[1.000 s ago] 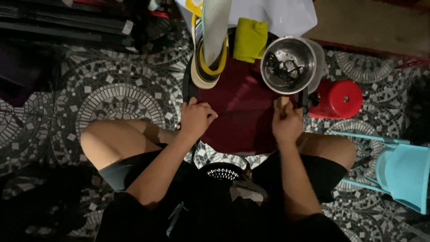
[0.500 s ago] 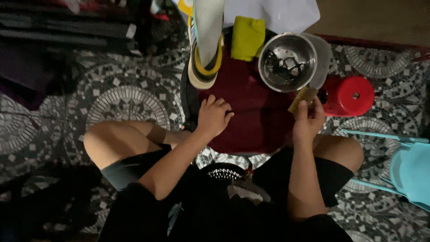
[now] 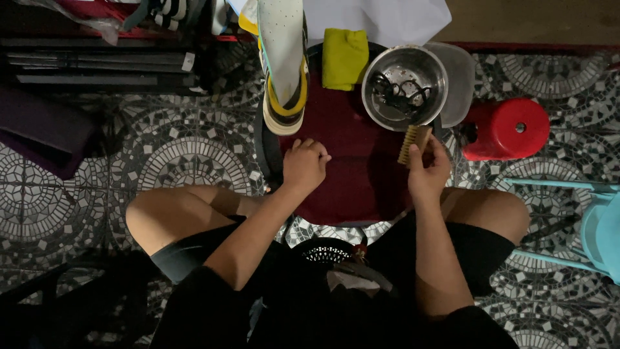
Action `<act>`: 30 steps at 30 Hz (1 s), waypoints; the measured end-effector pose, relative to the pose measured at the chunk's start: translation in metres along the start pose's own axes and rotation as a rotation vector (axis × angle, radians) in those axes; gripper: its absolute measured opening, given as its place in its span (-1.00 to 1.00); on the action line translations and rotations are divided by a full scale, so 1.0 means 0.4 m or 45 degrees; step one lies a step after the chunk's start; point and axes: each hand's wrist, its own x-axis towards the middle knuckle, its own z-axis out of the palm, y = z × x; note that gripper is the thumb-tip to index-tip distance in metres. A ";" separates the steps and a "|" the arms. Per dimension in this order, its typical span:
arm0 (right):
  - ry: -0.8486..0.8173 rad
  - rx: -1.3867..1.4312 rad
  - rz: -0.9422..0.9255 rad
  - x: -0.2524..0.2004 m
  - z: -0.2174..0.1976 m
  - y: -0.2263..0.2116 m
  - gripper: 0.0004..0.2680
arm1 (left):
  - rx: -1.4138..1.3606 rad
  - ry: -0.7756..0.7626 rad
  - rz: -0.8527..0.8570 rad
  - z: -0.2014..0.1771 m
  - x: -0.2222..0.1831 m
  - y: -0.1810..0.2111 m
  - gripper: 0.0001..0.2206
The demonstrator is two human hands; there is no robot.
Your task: Cleaning shoe components and small parts using a cloth, brush, and cleaning solution.
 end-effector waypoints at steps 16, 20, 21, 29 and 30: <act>0.425 0.013 0.602 0.062 -0.176 0.078 -0.51 | 0.086 -0.082 0.076 0.012 0.007 0.052 -0.86; 0.323 -0.115 0.696 0.077 -0.160 0.149 -0.50 | -0.091 -0.108 -0.008 0.005 0.022 0.038 -0.85; 0.305 -0.096 0.717 0.082 -0.151 0.165 -0.52 | -0.095 -0.123 -0.028 -0.001 0.023 0.038 -0.87; 0.477 -0.082 0.411 0.092 -0.143 0.168 -0.62 | -0.141 -0.224 -0.081 0.005 0.047 0.023 -0.84; 0.504 -0.006 0.405 0.098 -0.137 0.166 -0.62 | -0.155 -0.227 -0.086 -0.006 0.046 0.027 -0.84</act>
